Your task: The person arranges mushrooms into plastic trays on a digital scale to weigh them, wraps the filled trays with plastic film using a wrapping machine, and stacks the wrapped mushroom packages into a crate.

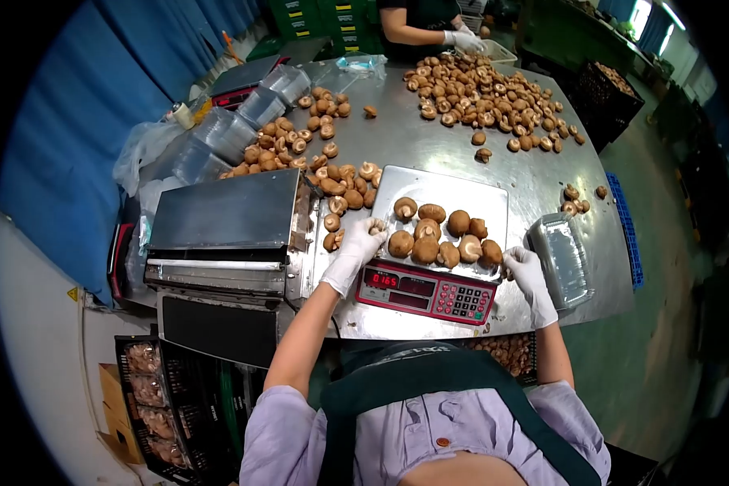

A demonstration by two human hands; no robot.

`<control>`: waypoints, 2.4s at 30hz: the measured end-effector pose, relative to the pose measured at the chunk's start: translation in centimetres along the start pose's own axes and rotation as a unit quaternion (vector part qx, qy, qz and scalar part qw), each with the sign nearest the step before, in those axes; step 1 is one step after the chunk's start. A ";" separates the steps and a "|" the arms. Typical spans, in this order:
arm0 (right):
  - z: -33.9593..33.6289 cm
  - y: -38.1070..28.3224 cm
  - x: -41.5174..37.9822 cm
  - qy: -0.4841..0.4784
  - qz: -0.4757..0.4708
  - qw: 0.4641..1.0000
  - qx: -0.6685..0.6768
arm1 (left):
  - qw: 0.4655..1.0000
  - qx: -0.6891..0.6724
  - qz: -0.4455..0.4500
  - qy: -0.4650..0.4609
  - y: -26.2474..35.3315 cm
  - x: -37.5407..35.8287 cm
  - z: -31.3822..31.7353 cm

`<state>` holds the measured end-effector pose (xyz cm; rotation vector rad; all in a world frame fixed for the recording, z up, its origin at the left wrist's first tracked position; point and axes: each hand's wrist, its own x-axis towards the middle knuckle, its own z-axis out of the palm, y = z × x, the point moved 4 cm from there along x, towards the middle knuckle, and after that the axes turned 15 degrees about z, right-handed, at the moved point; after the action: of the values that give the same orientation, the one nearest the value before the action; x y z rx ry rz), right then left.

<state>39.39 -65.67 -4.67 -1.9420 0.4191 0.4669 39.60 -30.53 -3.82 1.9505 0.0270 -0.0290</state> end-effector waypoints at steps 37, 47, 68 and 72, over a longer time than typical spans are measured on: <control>41.3 -23.5 -6.4 -0.004 -0.135 0.953 -0.271 | 0.924 0.378 -0.047 0.023 -9.4 -6.2 -45.6; 38.0 -24.8 -13.8 0.016 -0.417 0.810 -0.412 | 0.914 0.329 0.209 -0.112 -8.3 -9.9 -47.7; 32.3 -25.1 -25.0 -0.217 -0.175 0.958 -0.061 | 0.974 -0.192 0.112 -0.046 -4.4 -21.1 -51.3; 30.9 -31.9 -23.6 -0.182 -0.463 0.840 0.217 | 0.907 -0.228 0.342 0.094 5.2 -17.3 -55.4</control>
<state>30.46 -22.94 20.32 -1.3464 -0.6184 0.0694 22.92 18.86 22.09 1.3988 -0.4846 0.5822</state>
